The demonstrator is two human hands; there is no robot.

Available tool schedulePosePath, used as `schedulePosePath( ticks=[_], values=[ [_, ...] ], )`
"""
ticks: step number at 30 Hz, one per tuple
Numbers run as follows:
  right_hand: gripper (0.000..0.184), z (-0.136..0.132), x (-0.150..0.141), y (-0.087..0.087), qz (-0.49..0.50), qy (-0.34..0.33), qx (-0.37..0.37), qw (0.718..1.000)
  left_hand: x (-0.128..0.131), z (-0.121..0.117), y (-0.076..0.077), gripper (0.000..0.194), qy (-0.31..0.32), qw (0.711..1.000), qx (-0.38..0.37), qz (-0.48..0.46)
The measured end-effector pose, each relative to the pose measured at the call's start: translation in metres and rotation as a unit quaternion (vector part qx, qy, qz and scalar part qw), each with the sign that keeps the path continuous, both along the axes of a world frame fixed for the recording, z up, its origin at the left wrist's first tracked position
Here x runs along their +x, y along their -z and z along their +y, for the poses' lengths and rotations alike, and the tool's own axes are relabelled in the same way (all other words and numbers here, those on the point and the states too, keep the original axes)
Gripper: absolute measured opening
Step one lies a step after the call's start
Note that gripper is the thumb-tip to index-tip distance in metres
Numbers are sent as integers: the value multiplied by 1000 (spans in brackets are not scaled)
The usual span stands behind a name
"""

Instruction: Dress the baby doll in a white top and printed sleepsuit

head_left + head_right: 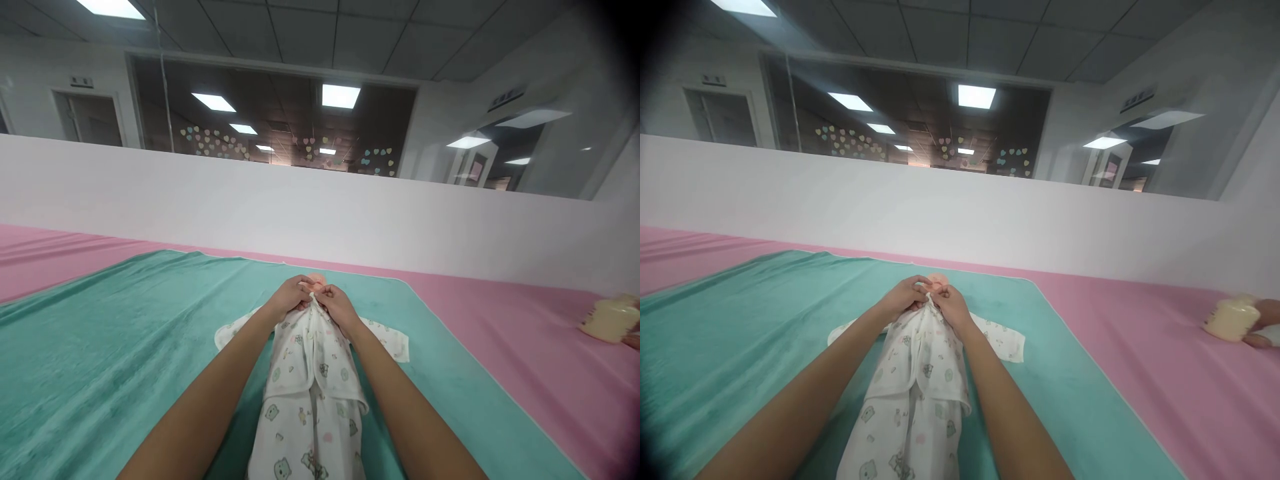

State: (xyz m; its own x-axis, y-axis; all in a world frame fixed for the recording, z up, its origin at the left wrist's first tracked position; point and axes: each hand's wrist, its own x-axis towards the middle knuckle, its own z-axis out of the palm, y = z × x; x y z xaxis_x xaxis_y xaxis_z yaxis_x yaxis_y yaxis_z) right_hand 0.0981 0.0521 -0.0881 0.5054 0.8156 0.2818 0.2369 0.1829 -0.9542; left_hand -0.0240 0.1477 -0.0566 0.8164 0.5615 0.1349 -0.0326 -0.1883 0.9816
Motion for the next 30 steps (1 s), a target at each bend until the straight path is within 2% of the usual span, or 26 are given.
schedulePosePath(
  ticks=[4, 11, 15, 19, 25, 30],
  values=[
    [28, 1, -2, 1, -29, 14, -13, 999, 0, -4, -5, 27, -57, 997, 22, 44],
    [24, 1, -4, -3, -47, 50, -14, 998, 2, 0, 0, 27, -49, 998, 2, 26],
    [23, 1, -2, -1, -25, 27, -4, 999, 3, 7, 6, 26, -37, 999, -9, 17],
    [24, 1, 1, 1, 6, -19, 16, 1000, 1, 4, 5, 22, -25, 1000, -7, -3],
    [24, 0, 3, 3, 33, -21, 9, 999, -4, -7, -4, 16, -25, 996, 88, -9],
    [24, 2, 5, 5, 33, 2, 2, 999, -1, -7, -5, 14, -81, 968, 236, 10]
  ],
)
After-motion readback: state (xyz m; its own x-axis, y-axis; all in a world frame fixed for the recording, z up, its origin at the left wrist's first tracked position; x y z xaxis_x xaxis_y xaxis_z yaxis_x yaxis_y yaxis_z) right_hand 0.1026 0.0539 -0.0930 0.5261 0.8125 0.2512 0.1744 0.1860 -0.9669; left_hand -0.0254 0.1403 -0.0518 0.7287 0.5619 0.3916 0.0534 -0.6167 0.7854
